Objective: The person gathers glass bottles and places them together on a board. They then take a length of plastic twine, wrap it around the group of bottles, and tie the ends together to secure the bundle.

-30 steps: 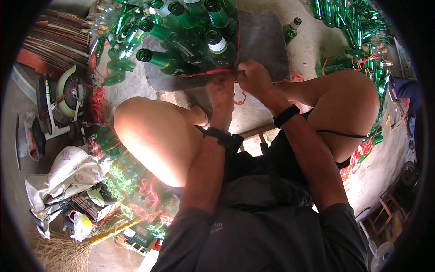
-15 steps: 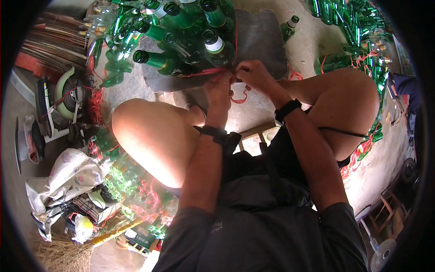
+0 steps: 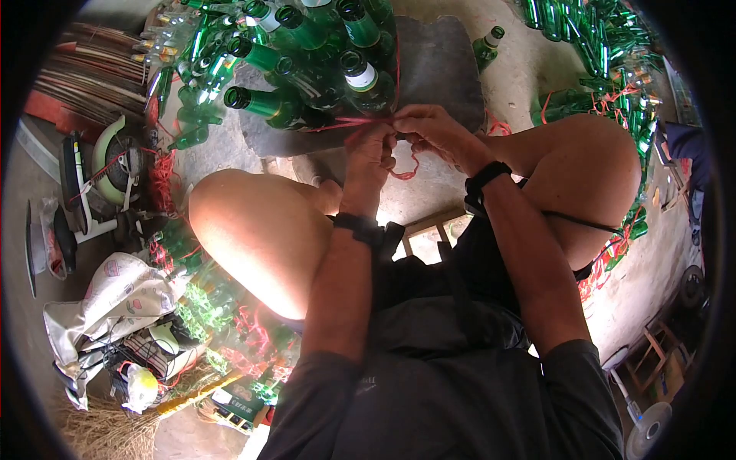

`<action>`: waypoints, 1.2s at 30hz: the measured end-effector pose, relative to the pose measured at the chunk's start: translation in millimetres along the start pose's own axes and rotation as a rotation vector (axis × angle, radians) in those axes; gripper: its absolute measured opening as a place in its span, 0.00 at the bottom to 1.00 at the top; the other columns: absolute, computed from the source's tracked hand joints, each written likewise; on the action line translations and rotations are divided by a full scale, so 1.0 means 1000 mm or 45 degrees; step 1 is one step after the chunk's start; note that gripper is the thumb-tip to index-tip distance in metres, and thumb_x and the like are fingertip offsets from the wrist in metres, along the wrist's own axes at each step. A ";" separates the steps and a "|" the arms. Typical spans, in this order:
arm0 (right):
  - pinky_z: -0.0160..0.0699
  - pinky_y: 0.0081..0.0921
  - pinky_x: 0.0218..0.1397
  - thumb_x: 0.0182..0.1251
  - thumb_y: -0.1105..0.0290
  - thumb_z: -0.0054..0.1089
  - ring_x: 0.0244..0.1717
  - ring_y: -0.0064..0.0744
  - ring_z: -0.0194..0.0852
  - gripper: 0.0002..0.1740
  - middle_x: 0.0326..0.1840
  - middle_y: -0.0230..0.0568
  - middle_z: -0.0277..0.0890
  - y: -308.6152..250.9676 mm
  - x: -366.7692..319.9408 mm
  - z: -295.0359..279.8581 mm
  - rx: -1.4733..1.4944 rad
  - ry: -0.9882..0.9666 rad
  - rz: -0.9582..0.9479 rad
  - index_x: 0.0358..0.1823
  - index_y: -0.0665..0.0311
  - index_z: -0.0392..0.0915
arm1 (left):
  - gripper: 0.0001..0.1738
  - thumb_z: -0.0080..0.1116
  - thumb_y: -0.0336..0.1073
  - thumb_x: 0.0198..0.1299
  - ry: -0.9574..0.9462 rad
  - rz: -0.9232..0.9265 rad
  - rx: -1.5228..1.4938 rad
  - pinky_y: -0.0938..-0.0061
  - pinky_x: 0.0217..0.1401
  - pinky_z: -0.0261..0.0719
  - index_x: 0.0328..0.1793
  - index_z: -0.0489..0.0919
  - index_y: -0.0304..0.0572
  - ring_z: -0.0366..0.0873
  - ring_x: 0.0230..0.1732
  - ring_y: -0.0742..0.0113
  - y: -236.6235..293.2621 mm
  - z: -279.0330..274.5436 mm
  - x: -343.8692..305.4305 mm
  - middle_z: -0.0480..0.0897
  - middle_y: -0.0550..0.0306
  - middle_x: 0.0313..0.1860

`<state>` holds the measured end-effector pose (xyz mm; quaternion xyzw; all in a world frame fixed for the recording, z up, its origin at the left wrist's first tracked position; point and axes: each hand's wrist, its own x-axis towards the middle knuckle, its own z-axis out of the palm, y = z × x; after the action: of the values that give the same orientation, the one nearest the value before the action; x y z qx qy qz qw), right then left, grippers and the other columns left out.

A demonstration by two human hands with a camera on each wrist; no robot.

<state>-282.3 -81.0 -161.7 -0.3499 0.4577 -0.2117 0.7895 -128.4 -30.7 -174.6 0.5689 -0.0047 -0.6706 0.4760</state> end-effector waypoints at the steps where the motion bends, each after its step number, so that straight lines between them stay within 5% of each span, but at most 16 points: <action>1: 0.66 0.20 0.30 0.63 0.65 0.64 0.29 0.17 0.66 0.10 0.31 0.27 0.74 -0.001 0.000 0.000 -0.015 -0.001 0.016 0.41 0.62 0.82 | 0.06 0.66 0.31 0.51 0.000 0.000 0.000 0.83 0.15 0.49 0.30 0.79 0.50 0.61 0.14 0.81 -0.001 -0.002 0.002 0.74 0.67 0.20; 10: 0.74 0.20 0.30 0.68 0.68 0.59 0.28 0.18 0.71 0.08 0.31 0.29 0.74 0.006 0.009 -0.009 0.030 -0.107 0.029 0.44 0.63 0.78 | 0.06 0.67 0.29 0.50 -0.097 -0.052 -0.093 0.84 0.15 0.50 0.30 0.79 0.49 0.67 0.16 0.81 0.002 0.000 -0.002 0.76 0.67 0.21; 13: 0.75 0.21 0.30 0.68 0.68 0.59 0.28 0.18 0.71 0.08 0.31 0.29 0.74 0.006 0.010 -0.010 0.004 -0.110 0.061 0.43 0.64 0.78 | 0.12 0.69 0.26 0.46 0.024 -0.063 -0.094 0.85 0.13 0.50 0.25 0.76 0.55 0.59 0.12 0.82 0.002 0.001 0.000 0.72 0.72 0.19; 15: 0.75 0.21 0.30 0.68 0.68 0.59 0.28 0.18 0.71 0.08 0.31 0.30 0.74 0.004 0.009 -0.010 -0.002 -0.107 0.067 0.43 0.63 0.78 | 0.07 0.67 0.28 0.49 -0.083 -0.084 -0.084 0.84 0.15 0.51 0.31 0.79 0.49 0.69 0.17 0.80 0.004 -0.003 0.001 0.78 0.67 0.21; 22: 0.78 0.20 0.32 0.68 0.68 0.59 0.31 0.18 0.73 0.07 0.33 0.31 0.74 0.005 0.008 -0.007 0.049 -0.100 0.054 0.42 0.62 0.77 | 0.12 0.70 0.27 0.47 -0.026 -0.091 -0.116 0.85 0.13 0.52 0.26 0.76 0.55 0.65 0.14 0.83 0.004 0.001 -0.003 0.75 0.72 0.20; 30: 0.86 0.26 0.41 0.68 0.68 0.57 0.36 0.23 0.78 0.08 0.36 0.37 0.77 0.005 0.000 0.000 0.223 -0.142 0.015 0.42 0.66 0.77 | 0.09 0.68 0.25 0.49 -0.128 -0.154 -0.284 0.82 0.22 0.71 0.29 0.79 0.49 0.76 0.22 0.74 -0.004 -0.009 0.014 0.79 0.66 0.24; 31: 0.87 0.28 0.42 0.68 0.68 0.56 0.37 0.25 0.79 0.09 0.37 0.39 0.79 0.006 0.000 0.000 0.266 -0.169 0.011 0.42 0.67 0.77 | 0.09 0.68 0.25 0.49 -0.127 -0.154 -0.286 0.82 0.22 0.71 0.29 0.79 0.49 0.76 0.22 0.74 -0.005 -0.008 0.013 0.79 0.66 0.24; 33: 0.87 0.28 0.43 0.68 0.68 0.56 0.37 0.26 0.80 0.09 0.38 0.40 0.79 0.007 0.001 0.001 0.276 -0.159 0.026 0.42 0.67 0.77 | 0.05 0.66 0.30 0.51 -0.126 -0.064 -0.227 0.82 0.14 0.51 0.30 0.79 0.47 0.67 0.14 0.77 -0.008 -0.005 0.011 0.74 0.65 0.18; 36: 0.87 0.29 0.44 0.68 0.68 0.56 0.38 0.28 0.80 0.10 0.38 0.42 0.80 0.012 0.001 0.001 0.330 -0.180 -0.008 0.40 0.69 0.77 | 0.04 0.66 0.30 0.52 -0.158 -0.033 -0.218 0.82 0.13 0.51 0.31 0.79 0.46 0.67 0.14 0.76 -0.009 -0.006 0.014 0.74 0.65 0.18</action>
<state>-280.9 -73.0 -170.8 -0.2606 0.3688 -0.2464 0.8575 -128.2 -31.0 -192.2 0.4835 0.0302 -0.7086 0.5130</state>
